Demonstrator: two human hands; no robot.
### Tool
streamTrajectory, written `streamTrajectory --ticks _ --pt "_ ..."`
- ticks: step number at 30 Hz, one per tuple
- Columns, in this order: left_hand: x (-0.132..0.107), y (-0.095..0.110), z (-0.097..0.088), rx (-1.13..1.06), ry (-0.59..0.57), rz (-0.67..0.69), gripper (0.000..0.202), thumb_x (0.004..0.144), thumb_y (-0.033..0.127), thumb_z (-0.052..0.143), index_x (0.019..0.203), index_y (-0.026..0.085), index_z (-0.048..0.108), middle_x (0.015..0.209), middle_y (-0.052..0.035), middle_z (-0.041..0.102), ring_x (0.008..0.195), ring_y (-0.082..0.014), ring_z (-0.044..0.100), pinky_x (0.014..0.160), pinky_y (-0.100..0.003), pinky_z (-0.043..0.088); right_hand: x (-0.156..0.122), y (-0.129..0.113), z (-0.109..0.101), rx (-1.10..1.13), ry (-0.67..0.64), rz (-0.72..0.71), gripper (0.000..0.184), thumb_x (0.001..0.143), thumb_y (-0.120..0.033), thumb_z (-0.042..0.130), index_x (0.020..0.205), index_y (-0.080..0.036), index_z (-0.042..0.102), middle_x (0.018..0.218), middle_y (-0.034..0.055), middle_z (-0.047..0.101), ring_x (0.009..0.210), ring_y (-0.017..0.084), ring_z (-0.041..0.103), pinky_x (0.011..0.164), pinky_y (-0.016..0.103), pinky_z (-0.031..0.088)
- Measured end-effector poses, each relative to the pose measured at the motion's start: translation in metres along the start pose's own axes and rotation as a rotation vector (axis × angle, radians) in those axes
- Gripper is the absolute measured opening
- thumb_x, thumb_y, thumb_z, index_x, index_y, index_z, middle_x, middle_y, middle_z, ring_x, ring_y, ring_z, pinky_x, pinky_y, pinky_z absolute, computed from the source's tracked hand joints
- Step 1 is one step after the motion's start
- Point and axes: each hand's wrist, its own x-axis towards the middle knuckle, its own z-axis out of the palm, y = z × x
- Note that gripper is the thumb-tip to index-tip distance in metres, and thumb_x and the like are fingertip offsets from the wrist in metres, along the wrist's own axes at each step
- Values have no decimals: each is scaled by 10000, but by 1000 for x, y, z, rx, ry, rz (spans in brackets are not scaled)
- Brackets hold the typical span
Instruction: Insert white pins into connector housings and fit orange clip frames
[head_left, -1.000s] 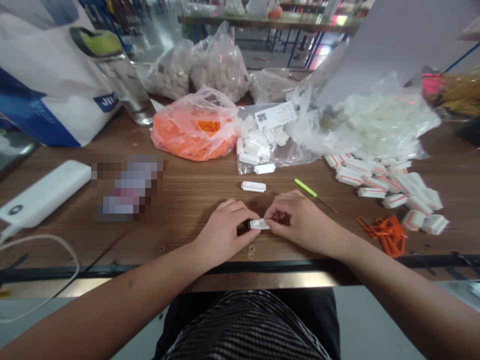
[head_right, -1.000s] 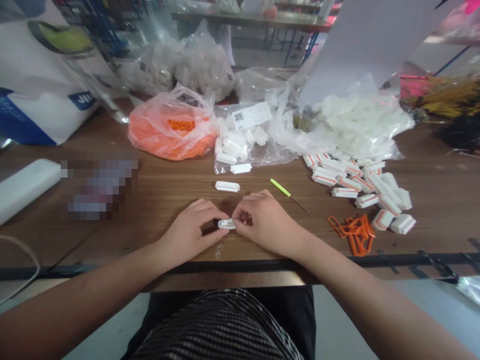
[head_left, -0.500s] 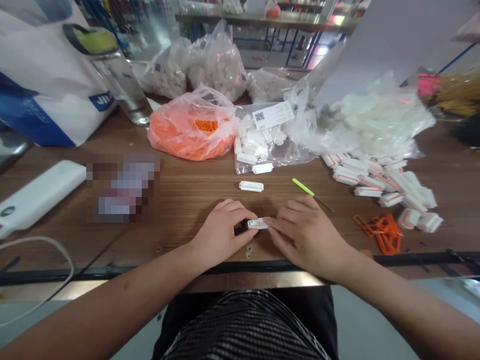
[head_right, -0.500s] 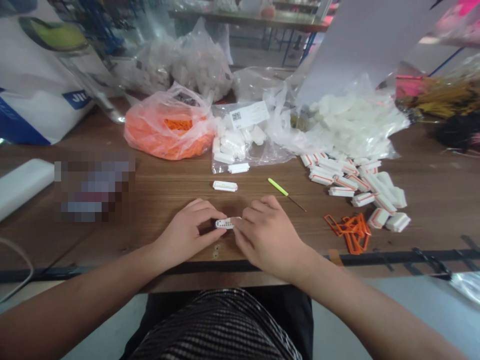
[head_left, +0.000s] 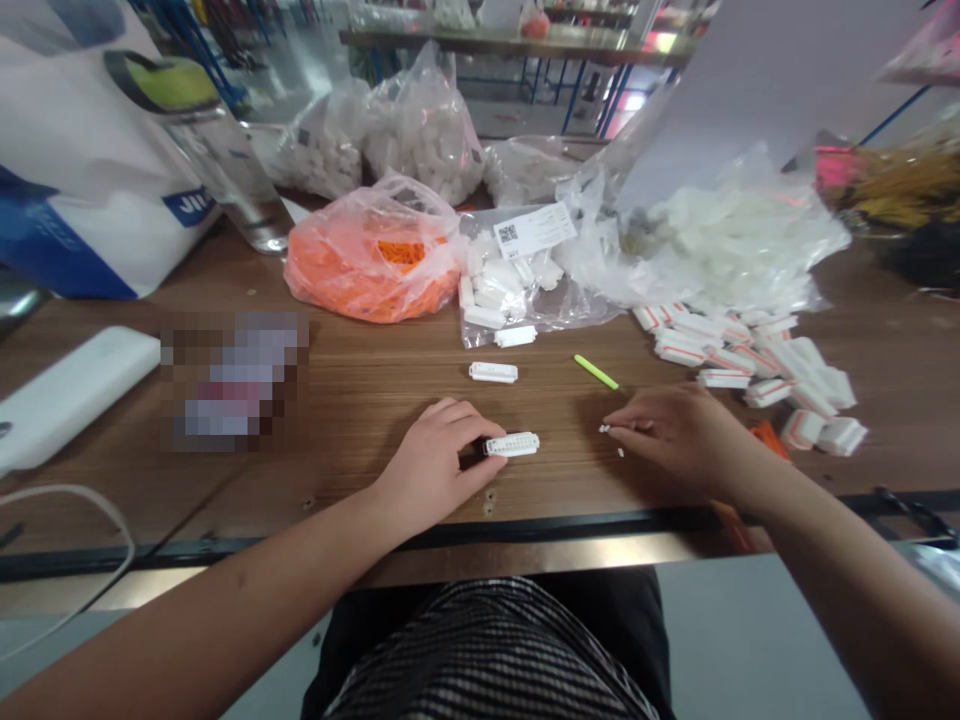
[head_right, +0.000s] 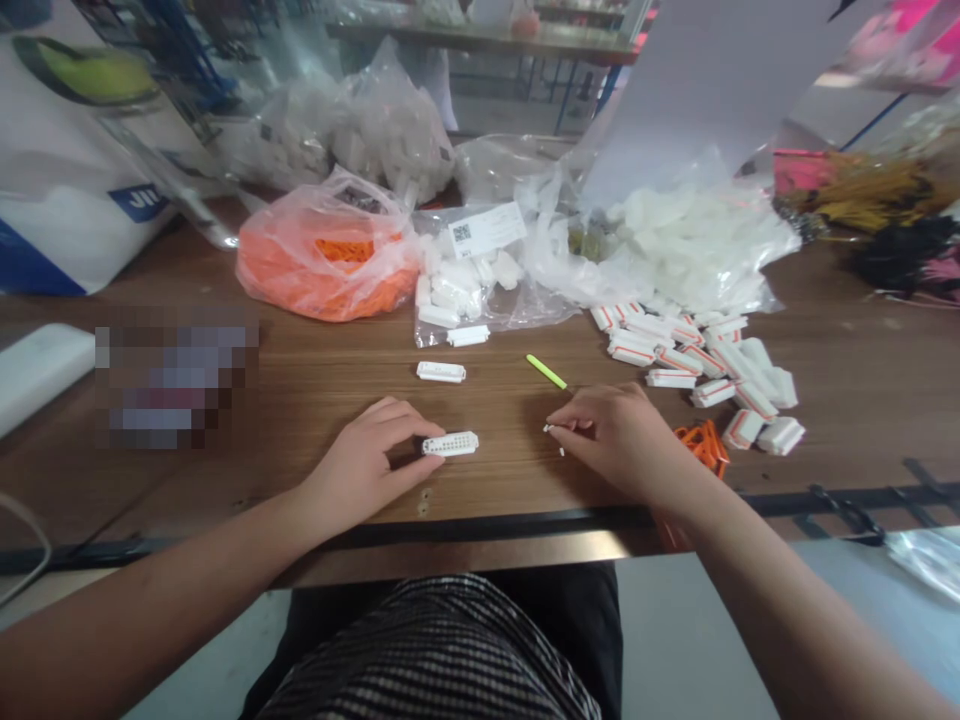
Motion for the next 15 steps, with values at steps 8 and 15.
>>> streamTrajectory --ticks 8,15 --pt "-1 0 1 0 2 2 114 845 217 683 956 198 666 841 -18 664 836 -198 571 830 -403 455 0 -6 1 -118 -66 185 256 809 -339 583 611 -215 688 563 4 670 516 152 590 530 290 375" --pt "0 1 0 -9 -1 -17 113 836 213 692 945 196 671 841 -18 663 845 -201 570 844 -410 448 -5 2 -5 20 -49 139 197 815 -322 603 708 -241 747 701 8 719 629 160 634 582 282 436"
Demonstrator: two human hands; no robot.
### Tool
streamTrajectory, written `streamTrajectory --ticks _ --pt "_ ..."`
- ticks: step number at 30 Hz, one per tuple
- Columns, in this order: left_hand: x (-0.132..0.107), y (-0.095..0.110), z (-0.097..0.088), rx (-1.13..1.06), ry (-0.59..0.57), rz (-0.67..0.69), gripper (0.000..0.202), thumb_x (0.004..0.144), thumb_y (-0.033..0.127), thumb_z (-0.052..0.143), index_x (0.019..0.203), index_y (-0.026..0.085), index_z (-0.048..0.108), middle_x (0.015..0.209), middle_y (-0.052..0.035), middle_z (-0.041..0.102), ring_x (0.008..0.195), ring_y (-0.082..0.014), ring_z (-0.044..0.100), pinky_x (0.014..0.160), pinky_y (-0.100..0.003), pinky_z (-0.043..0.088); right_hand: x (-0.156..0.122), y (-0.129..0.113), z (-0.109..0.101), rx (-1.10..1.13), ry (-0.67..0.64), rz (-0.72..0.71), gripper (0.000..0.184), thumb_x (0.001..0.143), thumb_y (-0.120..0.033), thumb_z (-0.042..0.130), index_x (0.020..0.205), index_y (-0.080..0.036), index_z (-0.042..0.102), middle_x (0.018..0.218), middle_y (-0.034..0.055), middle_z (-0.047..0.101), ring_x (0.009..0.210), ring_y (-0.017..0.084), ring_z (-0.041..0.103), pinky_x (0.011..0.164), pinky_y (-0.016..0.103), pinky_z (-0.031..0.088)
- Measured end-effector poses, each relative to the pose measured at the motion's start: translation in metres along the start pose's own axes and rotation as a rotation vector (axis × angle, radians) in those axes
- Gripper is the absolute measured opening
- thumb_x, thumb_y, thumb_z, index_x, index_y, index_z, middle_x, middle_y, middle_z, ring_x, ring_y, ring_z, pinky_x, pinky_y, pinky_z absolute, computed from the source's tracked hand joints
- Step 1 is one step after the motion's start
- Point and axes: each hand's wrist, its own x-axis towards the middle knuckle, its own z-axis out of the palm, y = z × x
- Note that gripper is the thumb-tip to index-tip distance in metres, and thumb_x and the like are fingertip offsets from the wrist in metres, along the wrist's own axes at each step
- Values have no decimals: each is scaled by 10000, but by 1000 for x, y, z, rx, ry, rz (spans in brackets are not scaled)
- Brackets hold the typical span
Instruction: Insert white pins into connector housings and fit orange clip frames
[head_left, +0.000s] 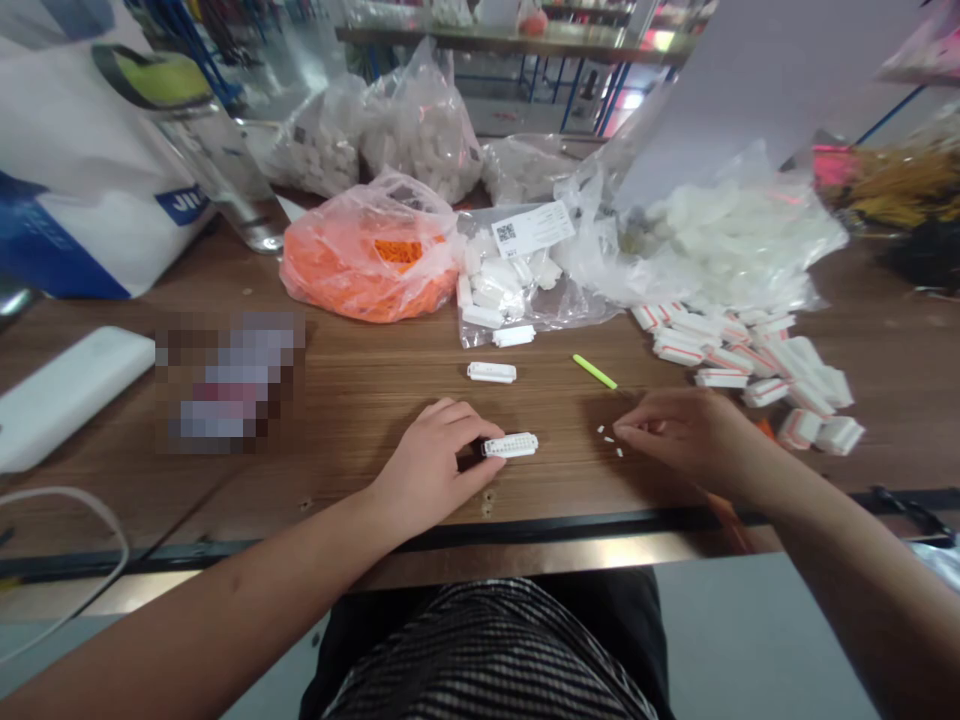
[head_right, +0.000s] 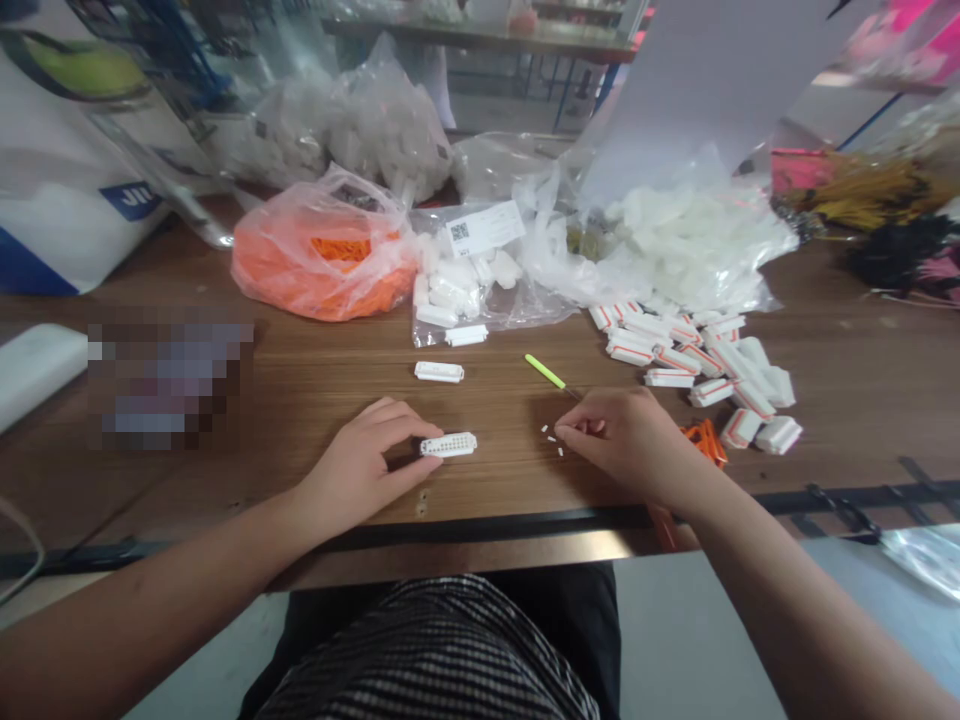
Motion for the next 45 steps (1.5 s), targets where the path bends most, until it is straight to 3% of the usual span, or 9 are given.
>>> streamTrajectory --ticks 4,8,13,18,25,32,37,41,45 --pt "0 -1 0 8 -6 5 113 838 211 687 949 199 670 831 -18 659 840 -201 567 831 -403 447 1 -2 3 -115 4 -130 179 792 -277 608 664 -240 727 678 7 711 644 170 633 646 309 426" --pt "-1 -1 0 14 0 21 113 835 199 686 947 190 670 835 -19 658 838 -197 566 826 -397 446 1 -12 9 -195 16 -34 193 765 -276 597 597 -217 671 597 6 678 593 172 620 614 308 405" --pt "0 -2 1 12 8 36 121 833 197 691 952 186 670 832 -16 656 826 -192 568 823 -390 446 1 -8 10 -39 -9 86 233 790 -312 585 611 -214 697 568 0 667 518 148 588 524 285 399" --pt "-1 -2 1 20 1 32 123 838 204 688 958 189 670 848 -21 659 841 -199 563 828 -393 442 3 5 7 77 -17 -24 154 799 -272 612 767 -236 758 737 6 728 659 157 646 595 280 469" --pt "-1 -2 1 20 2 23 116 839 206 686 953 188 670 837 -17 656 840 -196 562 823 -386 443 4 1 7 19 -27 -122 168 818 -276 612 744 -249 760 713 5 729 654 170 640 642 318 452" --pt "-2 -3 2 27 -3 25 119 843 223 682 957 192 669 850 -24 659 838 -202 563 822 -396 447 0 -6 8 -31 -22 -23 188 814 -304 597 681 -230 708 661 8 695 626 179 629 615 322 442" --pt "-2 -2 1 16 -7 14 123 845 229 676 965 201 667 859 -23 663 848 -202 567 838 -396 452 4 -34 9 201 19 -19 170 841 -317 602 728 -210 671 694 0 689 619 145 610 598 274 449" --pt "-2 -1 0 24 -8 15 117 857 238 662 969 209 668 852 -16 656 847 -198 567 842 -393 447 15 -67 19 236 -1 -198 154 869 -263 581 748 -208 659 712 -5 670 656 131 588 678 277 434" --pt "-2 -1 1 21 -3 27 97 861 246 661 951 211 666 838 -8 649 832 -191 562 830 -383 443 25 -82 34 180 12 -293 129 866 -219 590 761 -202 663 661 -21 627 627 121 542 748 318 393"
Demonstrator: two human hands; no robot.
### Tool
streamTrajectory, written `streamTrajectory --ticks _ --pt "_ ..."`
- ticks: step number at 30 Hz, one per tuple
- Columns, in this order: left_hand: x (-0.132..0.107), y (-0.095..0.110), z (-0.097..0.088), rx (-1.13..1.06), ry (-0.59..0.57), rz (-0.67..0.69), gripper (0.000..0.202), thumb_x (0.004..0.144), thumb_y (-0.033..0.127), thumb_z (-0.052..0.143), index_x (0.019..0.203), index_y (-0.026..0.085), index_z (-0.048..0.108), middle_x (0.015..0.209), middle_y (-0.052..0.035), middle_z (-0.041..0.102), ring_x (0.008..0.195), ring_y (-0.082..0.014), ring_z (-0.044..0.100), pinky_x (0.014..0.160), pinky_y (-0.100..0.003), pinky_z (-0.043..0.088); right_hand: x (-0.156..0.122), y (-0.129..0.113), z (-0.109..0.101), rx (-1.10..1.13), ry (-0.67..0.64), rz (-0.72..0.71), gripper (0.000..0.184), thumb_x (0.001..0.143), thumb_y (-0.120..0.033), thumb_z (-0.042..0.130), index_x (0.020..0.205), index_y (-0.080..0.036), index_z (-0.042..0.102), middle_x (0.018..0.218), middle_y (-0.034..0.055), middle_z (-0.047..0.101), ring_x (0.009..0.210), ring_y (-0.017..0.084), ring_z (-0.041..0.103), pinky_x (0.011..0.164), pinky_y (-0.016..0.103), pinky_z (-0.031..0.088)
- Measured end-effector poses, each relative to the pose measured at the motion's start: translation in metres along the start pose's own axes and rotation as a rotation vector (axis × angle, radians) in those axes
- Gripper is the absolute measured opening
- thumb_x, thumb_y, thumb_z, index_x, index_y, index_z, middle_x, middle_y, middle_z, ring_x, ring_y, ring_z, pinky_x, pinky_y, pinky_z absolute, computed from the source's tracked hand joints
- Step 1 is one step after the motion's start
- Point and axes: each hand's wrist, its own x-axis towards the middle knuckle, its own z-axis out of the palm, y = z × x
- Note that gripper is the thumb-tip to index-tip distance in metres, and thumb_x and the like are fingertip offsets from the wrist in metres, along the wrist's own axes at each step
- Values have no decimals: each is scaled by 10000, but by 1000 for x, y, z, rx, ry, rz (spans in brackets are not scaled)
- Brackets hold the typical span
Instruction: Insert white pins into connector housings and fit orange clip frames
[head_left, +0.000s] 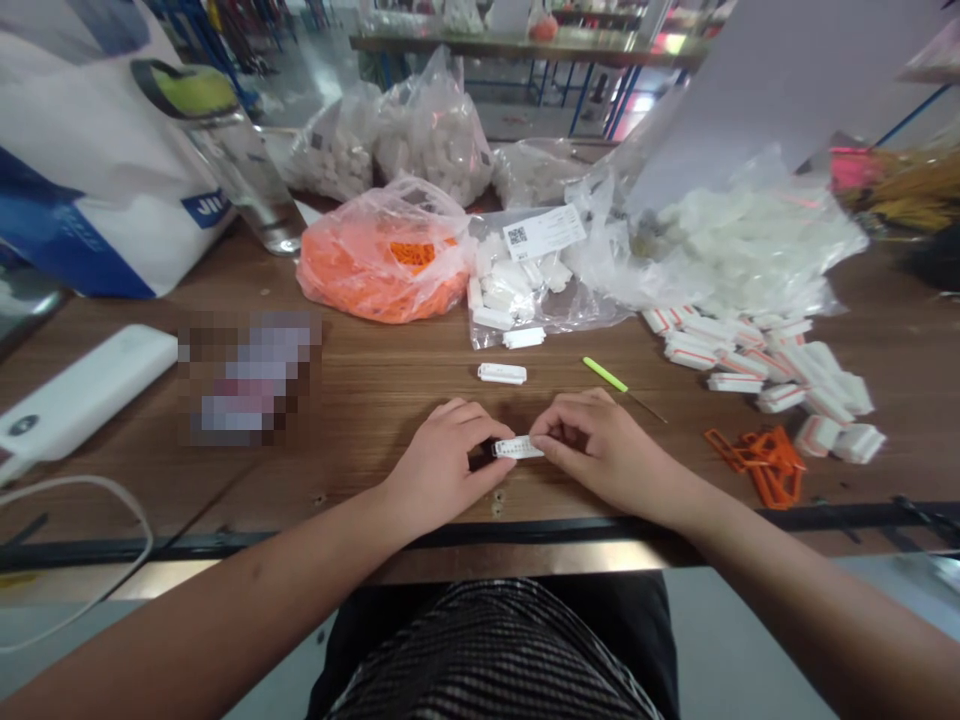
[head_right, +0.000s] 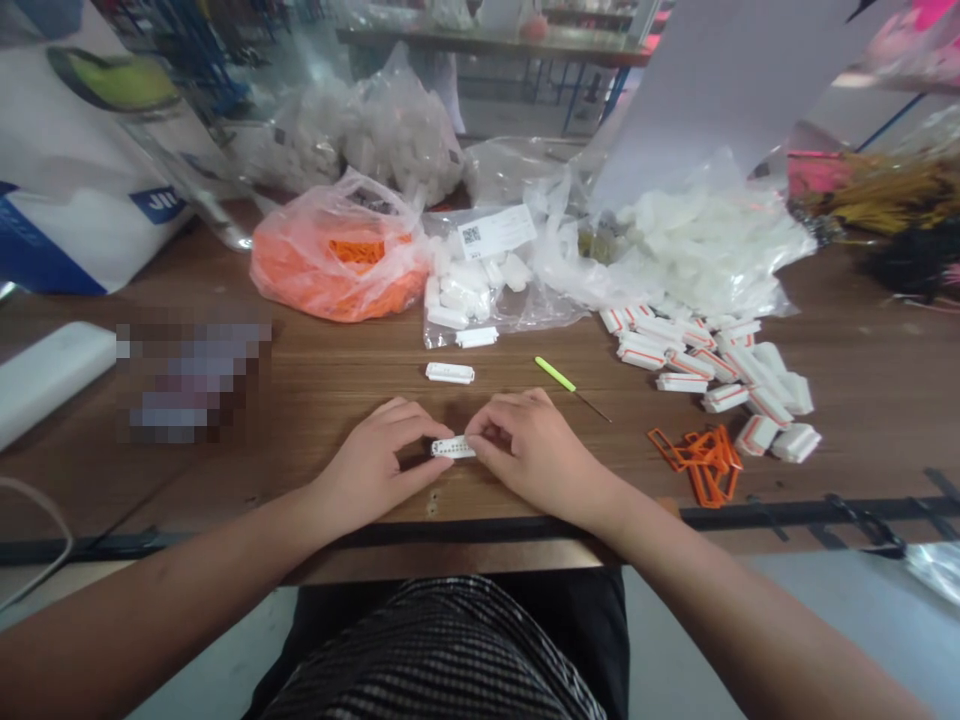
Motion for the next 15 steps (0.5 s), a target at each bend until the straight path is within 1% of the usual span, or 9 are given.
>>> streamTrajectory --ticks 4,8,11,15 --pt "0 -1 1 -7 -2 10 100 859 234 667 953 200 663 841 -6 647 830 -185 562 840 -378 435 2 3 7 -53 3 -19 116 865 -205 595 773 -199 666 661 -26 614 644 122 539 779 336 355" --pt "1 0 0 -11 -6 6 110 854 219 676 959 190 665 849 -10 647 842 -187 562 841 -373 431 1 4 5 -93 2 -57 110 870 -198 591 785 -186 660 678 -15 616 664 133 544 774 337 338" --pt "1 1 -1 -12 -1 4 99 854 218 674 949 193 666 834 -7 644 839 -187 564 845 -375 433 -1 2 4 -168 14 -136 148 891 -216 567 797 -188 677 684 -4 628 673 143 547 769 346 328" --pt "1 1 0 -17 14 7 97 861 229 665 955 202 664 849 -7 657 845 -187 569 854 -382 441 -6 -6 6 -361 64 -260 247 913 -219 513 766 -196 710 636 14 627 650 157 532 777 370 336"
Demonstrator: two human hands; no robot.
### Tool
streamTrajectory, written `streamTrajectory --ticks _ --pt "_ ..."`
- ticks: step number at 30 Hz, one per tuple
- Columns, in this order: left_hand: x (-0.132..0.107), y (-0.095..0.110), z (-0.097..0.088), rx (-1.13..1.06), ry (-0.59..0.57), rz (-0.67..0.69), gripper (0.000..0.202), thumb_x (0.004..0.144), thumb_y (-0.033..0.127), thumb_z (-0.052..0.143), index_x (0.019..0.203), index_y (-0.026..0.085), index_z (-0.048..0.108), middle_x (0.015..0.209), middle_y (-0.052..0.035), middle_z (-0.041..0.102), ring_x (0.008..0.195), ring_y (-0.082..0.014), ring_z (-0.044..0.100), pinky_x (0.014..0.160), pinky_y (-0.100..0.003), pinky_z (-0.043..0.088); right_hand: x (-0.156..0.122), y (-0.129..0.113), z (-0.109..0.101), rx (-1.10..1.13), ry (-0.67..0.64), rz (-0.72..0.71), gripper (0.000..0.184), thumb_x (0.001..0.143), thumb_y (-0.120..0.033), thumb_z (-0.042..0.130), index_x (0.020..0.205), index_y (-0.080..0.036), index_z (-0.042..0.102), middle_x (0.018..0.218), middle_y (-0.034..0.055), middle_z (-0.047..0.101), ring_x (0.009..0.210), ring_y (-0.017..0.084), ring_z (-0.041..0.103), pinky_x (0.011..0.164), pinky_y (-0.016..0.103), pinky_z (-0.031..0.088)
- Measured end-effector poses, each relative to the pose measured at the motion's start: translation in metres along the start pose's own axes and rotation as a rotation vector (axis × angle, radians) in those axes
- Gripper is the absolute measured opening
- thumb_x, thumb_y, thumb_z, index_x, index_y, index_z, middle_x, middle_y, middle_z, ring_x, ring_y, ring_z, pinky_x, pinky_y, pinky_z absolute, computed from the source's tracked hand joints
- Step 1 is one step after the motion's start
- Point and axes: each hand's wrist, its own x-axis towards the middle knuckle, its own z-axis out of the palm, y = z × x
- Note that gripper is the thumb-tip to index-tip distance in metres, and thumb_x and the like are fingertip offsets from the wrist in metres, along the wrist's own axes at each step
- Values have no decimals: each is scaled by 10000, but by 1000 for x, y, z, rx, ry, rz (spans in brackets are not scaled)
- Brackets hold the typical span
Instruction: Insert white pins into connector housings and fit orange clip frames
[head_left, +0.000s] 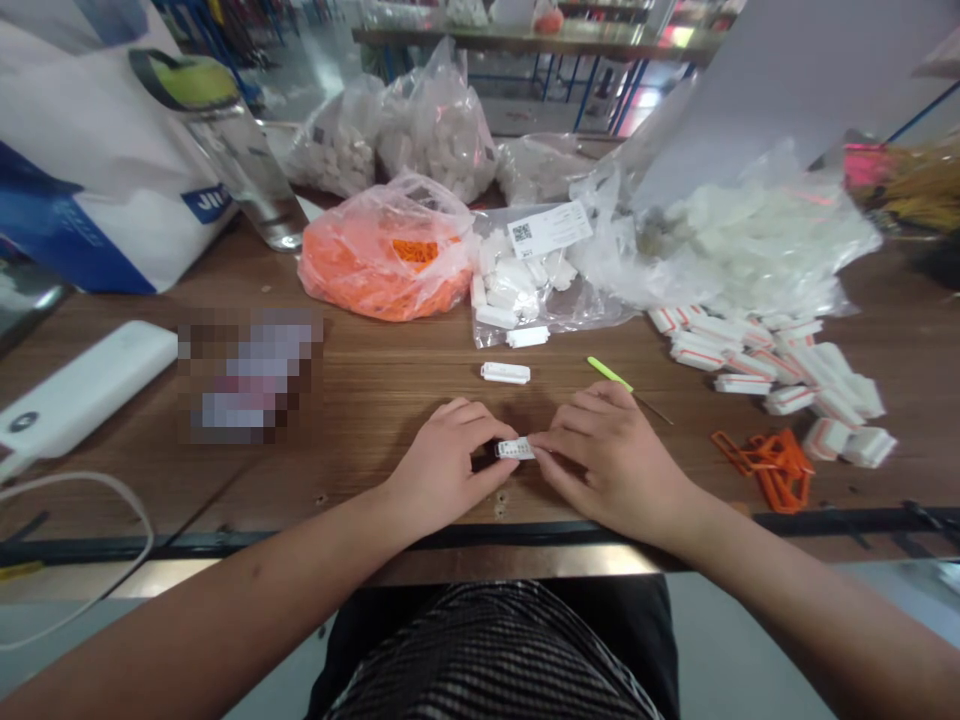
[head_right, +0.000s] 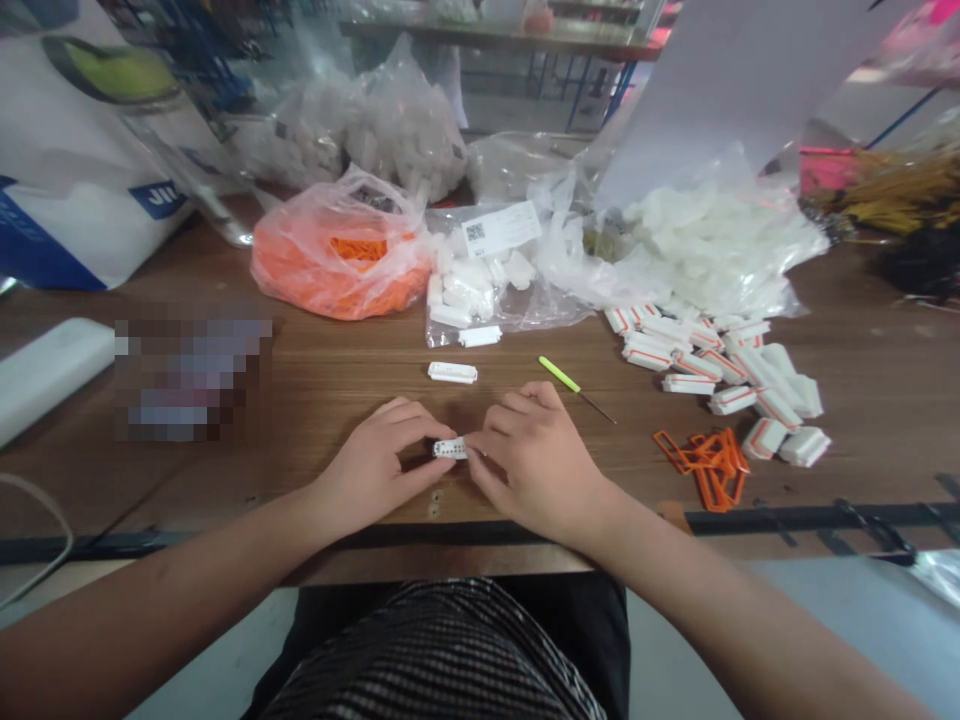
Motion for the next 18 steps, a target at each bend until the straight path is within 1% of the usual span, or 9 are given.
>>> streamTrajectory --ticks 3,5,7,8,9,10,12,15,18 --pt "0 0 0 1 -6 -8 104 862 240 663 961 208 668 855 -10 662 852 -191 569 856 -391 445 -5 -4 -2 -83 -2 -35 263 923 -220 493 815 -201 732 627 23 640 651 169 540 784 379 358" --pt "-1 0 0 9 -13 -13 109 861 241 662 964 206 670 852 -15 661 852 -195 567 846 -396 447 -10 1 -6 -26 20 3 248 929 -235 499 888 -213 742 675 26 676 685 175 580 789 378 373" --pt "-1 -1 0 13 -19 -18 117 858 238 663 970 204 670 854 -21 661 849 -200 566 836 -400 451 -17 14 -12 53 74 118 228 927 -263 520 887 -229 742 741 25 710 732 179 623 788 371 389" --pt "-1 -1 0 13 -19 -21 119 855 236 664 970 204 669 859 -23 664 848 -201 566 836 -402 453 -21 22 -15 71 98 208 217 919 -277 536 854 -236 739 763 22 721 749 182 639 783 367 398" --pt "-1 -1 0 11 -19 -23 118 853 235 665 967 207 667 863 -23 667 848 -202 568 838 -405 455 -26 32 -19 65 95 301 215 904 -292 551 793 -242 729 754 17 719 739 185 644 762 362 407" --pt "-1 -1 0 10 -18 -27 116 852 236 664 966 210 665 867 -24 669 850 -203 570 842 -408 456 -30 41 -22 68 65 365 210 885 -297 563 753 -247 719 729 12 712 717 186 644 729 352 417" --pt "0 -1 -1 8 -21 -29 110 855 239 659 963 214 662 864 -24 671 854 -206 573 845 -414 458 -38 56 -26 89 -18 427 190 848 -290 583 712 -255 711 696 2 701 686 186 641 677 334 425" --pt "0 -1 -1 15 -18 -23 105 858 241 655 960 215 660 853 -22 665 850 -208 572 834 -414 457 -45 67 -27 87 -148 411 166 818 -274 595 702 -258 713 688 -7 701 667 180 638 656 321 420" --pt "0 0 -1 14 -9 -10 103 858 235 658 958 209 658 844 -21 661 842 -204 571 824 -406 459 -45 65 -24 31 -186 386 161 806 -269 593 690 -244 701 683 -2 701 662 178 634 657 319 410"
